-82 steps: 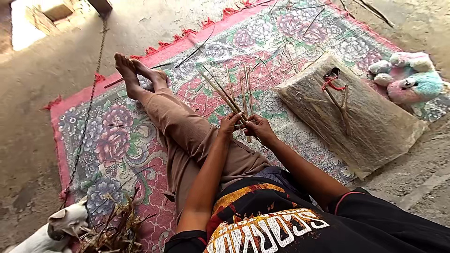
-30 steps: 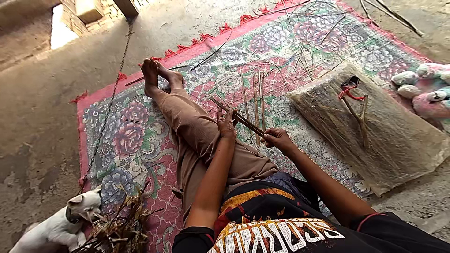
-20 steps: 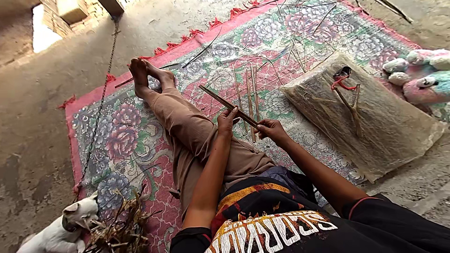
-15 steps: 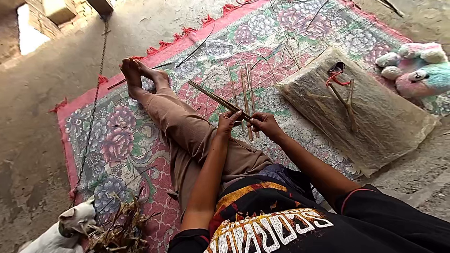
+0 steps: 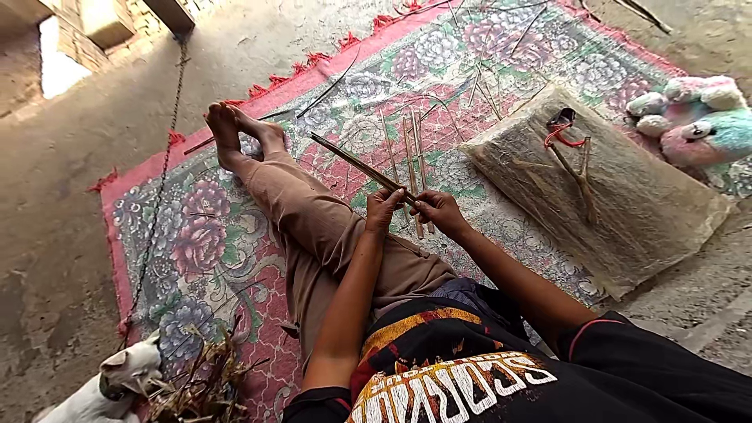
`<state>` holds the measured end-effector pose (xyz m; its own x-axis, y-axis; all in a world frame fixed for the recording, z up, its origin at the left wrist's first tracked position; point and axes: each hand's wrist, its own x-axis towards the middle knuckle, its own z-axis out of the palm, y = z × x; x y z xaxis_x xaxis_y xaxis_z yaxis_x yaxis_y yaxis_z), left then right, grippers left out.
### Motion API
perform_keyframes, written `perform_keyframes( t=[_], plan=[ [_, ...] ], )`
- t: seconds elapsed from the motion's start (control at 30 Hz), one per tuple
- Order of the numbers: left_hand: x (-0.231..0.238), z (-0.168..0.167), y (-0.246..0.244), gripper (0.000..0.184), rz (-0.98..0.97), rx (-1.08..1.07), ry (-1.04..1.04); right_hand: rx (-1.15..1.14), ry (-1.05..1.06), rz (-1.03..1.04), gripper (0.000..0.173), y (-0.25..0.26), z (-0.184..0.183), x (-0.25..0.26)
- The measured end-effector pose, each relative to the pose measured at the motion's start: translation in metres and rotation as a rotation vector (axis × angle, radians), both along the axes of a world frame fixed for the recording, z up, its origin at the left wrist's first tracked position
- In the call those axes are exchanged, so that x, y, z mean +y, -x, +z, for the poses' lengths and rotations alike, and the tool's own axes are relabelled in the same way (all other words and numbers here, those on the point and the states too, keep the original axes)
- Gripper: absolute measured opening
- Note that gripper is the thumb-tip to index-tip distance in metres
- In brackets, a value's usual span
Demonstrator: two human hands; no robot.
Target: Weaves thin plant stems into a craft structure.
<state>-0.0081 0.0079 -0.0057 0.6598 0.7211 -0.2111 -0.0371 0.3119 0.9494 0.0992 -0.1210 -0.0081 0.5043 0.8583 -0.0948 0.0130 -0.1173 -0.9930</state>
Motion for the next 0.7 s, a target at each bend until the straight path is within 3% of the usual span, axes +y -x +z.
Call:
perform_keyframes(
  t=[0.43,0.7],
  plan=[
    [0.0,-0.005,0.0,0.009,0.027,-0.066,-0.073,-0.018,-0.023,-0.001,0.013,0.003,-0.001,0.001],
    [-0.004,0.001,-0.002,0.011,0.265,-0.125,0.084,-0.216,-0.015,0.103,0.01,0.001,0.006,-0.003]
  ],
)
